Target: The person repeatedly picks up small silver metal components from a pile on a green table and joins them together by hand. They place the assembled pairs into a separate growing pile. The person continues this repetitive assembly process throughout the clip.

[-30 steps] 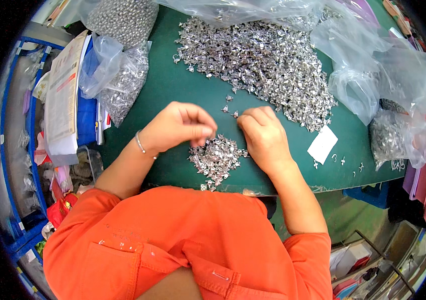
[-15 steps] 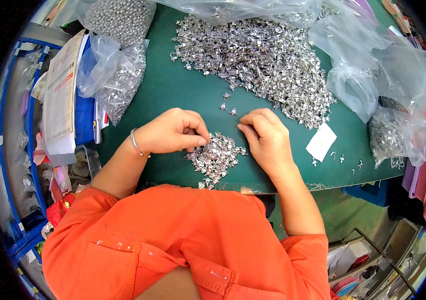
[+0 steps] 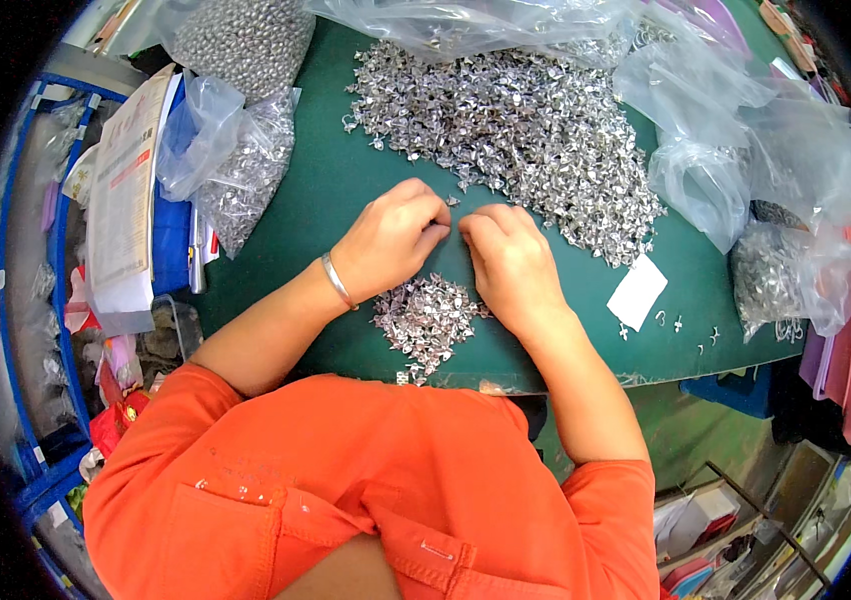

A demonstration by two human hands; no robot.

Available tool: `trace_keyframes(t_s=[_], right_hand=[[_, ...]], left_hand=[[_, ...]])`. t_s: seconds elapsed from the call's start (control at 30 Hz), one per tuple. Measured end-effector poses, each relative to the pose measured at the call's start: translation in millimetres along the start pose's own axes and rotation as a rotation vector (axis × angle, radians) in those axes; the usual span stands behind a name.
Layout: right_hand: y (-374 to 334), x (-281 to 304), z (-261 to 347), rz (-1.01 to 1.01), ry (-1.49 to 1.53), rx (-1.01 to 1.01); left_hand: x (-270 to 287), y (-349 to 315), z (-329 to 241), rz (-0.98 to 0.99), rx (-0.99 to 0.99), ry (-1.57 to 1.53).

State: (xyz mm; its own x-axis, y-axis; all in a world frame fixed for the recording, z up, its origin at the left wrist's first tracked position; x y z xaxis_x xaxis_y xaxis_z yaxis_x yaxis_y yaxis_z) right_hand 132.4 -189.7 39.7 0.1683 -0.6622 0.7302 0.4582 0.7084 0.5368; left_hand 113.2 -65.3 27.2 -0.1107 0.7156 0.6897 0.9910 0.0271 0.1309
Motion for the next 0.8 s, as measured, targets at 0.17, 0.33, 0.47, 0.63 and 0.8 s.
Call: trace_keyframes(t_s=[0.17, 0.33, 0.47, 0.63, 0.8], right_hand=[[0, -6, 1, 0.244, 0.663, -0.373], [20, -9, -13, 0.028, 0.115, -0.032], [26, -18, -13, 0.088, -0.066, 0.019], [13, -5, -9, 0.143, 0.181, -0.11], [22, 3, 14, 0.222, 0.512, -0.015]], left_hand=[[16, -6, 11, 0.158, 0.171, -0.146], [14, -5, 1, 0.058, 0.072, -0.065], [6, -7, 3, -0.019, -0.016, 0.117], [16, -7, 13, 0.194, 0.195, -0.189], [11, -27, 6, 0.747, 0.237, -0.216]])
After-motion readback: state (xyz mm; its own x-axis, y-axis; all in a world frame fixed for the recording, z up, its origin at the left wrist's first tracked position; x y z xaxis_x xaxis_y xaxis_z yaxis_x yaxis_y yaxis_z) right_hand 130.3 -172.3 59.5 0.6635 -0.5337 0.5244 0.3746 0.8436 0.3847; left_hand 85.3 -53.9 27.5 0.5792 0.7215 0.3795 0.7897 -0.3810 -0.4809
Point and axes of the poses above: each hand's wrist, its own y-axis towards the middle knuckle, its own x-axis out of the back of the hand, z = x × y, the point moved 8 cm from there along y, towards the middle knuckle, and after that the axes turned 15 degrees about x, right-handed, at the moved point
